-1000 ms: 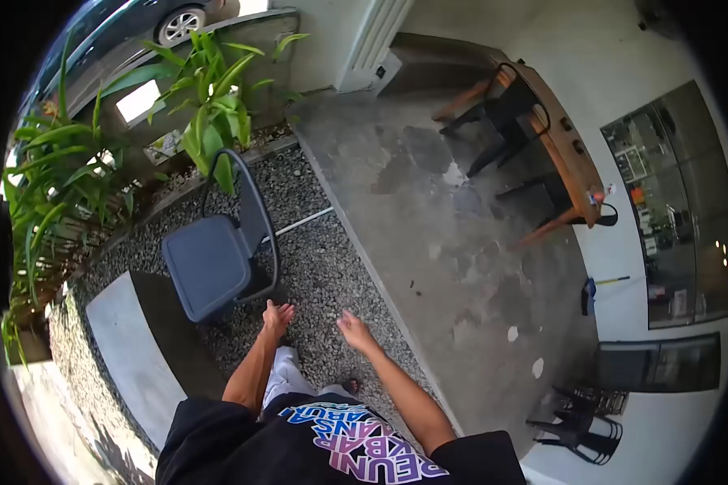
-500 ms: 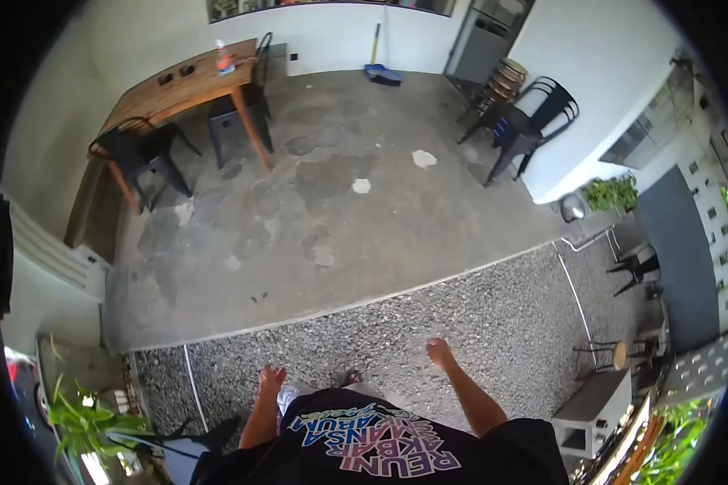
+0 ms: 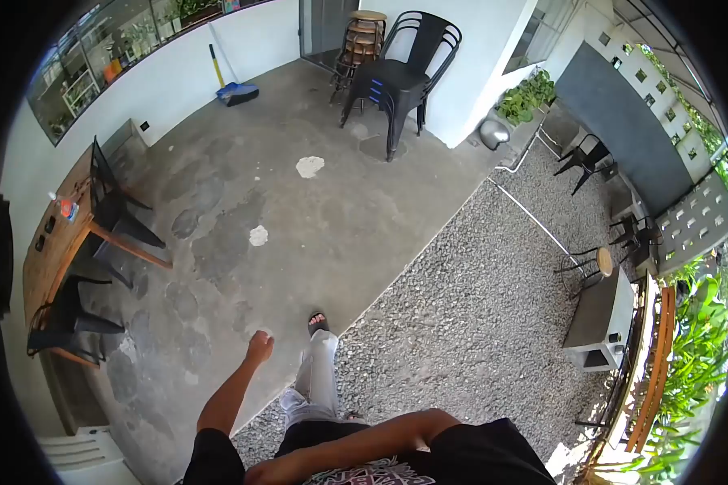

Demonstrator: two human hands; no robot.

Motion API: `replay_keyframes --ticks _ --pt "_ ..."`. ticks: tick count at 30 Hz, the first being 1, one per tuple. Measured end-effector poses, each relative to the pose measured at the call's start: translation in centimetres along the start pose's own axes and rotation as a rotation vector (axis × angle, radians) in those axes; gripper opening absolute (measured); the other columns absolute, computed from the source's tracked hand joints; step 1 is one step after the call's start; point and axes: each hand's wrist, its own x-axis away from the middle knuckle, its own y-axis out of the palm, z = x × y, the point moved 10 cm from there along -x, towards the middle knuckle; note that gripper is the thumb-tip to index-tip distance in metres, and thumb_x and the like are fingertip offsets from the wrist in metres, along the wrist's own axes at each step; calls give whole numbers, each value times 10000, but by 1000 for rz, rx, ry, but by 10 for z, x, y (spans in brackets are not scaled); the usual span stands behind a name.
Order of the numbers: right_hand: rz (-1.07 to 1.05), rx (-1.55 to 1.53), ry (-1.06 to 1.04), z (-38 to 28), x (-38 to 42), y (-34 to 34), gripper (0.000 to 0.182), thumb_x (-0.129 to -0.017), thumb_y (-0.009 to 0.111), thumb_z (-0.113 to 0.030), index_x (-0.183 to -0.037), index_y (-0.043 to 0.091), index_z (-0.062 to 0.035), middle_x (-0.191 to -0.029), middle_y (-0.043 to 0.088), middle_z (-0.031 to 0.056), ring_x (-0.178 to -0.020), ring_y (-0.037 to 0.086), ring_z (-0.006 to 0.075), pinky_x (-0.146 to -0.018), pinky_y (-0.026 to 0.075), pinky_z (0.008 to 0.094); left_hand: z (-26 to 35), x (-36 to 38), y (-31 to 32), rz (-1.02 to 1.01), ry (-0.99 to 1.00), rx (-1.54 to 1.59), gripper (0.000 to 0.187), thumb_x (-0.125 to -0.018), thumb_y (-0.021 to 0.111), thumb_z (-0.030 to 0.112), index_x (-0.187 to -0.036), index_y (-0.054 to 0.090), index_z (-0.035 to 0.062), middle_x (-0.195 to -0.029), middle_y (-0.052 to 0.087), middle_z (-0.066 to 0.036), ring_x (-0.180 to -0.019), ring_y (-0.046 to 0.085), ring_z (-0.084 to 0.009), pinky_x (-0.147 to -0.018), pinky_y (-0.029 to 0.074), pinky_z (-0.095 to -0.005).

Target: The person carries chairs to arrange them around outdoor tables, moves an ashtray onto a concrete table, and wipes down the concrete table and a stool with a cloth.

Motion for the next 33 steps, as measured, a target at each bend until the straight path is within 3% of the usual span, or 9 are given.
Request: replay_keyframes --ticks 3,7,11,13,19,21,24,28,33 --pt "203 -238 4 -104 62 -51 372 -920 520 -267 -1136 553 34 -1034 606 86 -926 551 163 -836 447 316 14 -67 26 -226 44 -71 407 -774 600 279 -1006 539 -51 -1017 573 -257 -980 546 -392 -843 448 -429" --pt "40 -131 -385 -191 81 -98 406 -913 536 -298 -1132 555 44 -999 613 91 -916 554 159 -828 445 292 37 -131 24 -467 -152 -205 477 -777 604 307 -1035 499 -80 -1054 565 -285 -1013 543 -403 -850 451 -427" --pt "282 -94 -242 -301 161 -124 390 -905 552 -296 -1181 546 -21 -1055 600 115 -970 542 179 -865 432 308 114 -219 -27 -449 -116 -58 492 -776 612 318 -1032 485 -82 -1008 588 -279 -969 576 -388 -823 470 -420" --pt "302 -186 -346 -351 199 -133 506 -960 411 -387 -636 499 -9 -538 433 -58 -553 423 22 -522 359 221 102 -276 1 -409 -130 29 460 -783 611 306 -1026 492 -66 -971 604 -263 -932 591 -378 -805 477 -419" --pt "571 262 -486 -441 329 -213 512 -946 419 -438 -676 579 -33 -572 465 -80 -541 408 5 -510 352 213 230 -399 -29 -417 -162 185 337 -813 600 289 -943 522 -12 -817 615 -175 -777 613 -313 -692 498 -388" --pt "772 -26 -580 -472 411 -260 488 -939 445 -430 -670 575 -44 -579 416 -86 -542 356 15 -495 320 234 279 -438 -22 -522 -88 266 308 -816 603 295 -878 534 1 -753 595 -132 -698 608 -271 -627 501 -366" --pt "824 136 -659 -495 522 -322 355 -941 490 -317 -689 520 -68 -605 368 -91 -576 325 12 -521 289 214 344 -484 -7 -667 -101 351 288 -817 613 299 -714 520 46 -612 505 -28 -524 546 -174 -475 465 -323" --pt "1084 150 -634 -520 664 -396 278 -925 516 -305 -800 566 -61 -636 392 -73 -605 341 33 -546 308 221 405 -526 10 -708 -69 311 240 -757 653 276 -742 529 72 -640 551 -47 -593 575 -220 -502 464 -362" --pt "1378 255 -592 -575 852 -488 235 -886 560 -294 -886 606 -63 -678 484 -53 -626 415 39 -552 334 200 514 -579 59 -574 874 -741 212 -758 630 269 -893 564 119 -778 592 -32 -755 587 -183 -625 497 -334"
